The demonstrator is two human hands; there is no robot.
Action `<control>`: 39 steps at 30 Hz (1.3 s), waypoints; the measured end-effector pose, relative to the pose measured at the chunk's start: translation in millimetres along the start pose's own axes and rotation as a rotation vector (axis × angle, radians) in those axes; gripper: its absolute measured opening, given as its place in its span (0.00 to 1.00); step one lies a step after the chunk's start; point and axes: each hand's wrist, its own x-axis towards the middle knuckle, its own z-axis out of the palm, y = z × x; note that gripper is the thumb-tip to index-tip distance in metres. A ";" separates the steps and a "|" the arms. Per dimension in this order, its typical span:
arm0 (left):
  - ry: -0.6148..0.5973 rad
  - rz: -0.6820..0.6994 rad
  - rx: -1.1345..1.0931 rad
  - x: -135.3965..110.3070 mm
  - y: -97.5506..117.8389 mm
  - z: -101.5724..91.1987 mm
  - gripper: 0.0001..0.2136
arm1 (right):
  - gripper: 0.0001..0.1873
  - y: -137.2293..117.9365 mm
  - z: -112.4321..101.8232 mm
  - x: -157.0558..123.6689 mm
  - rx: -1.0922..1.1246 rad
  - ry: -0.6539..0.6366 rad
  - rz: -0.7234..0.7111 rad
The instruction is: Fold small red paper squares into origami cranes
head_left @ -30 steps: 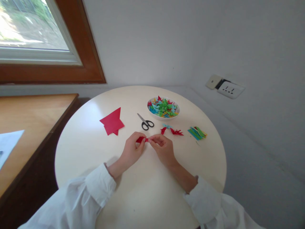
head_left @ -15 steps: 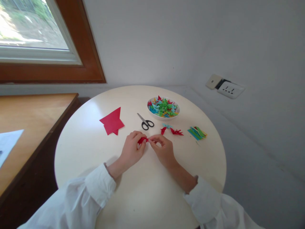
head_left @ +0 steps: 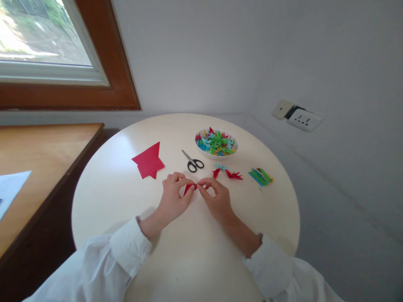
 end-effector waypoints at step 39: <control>-0.296 -0.303 -0.607 5.7 -4.7 -2.0 0.09 | 0.07 -2.6 0.0 4.5 0.311 0.030 0.265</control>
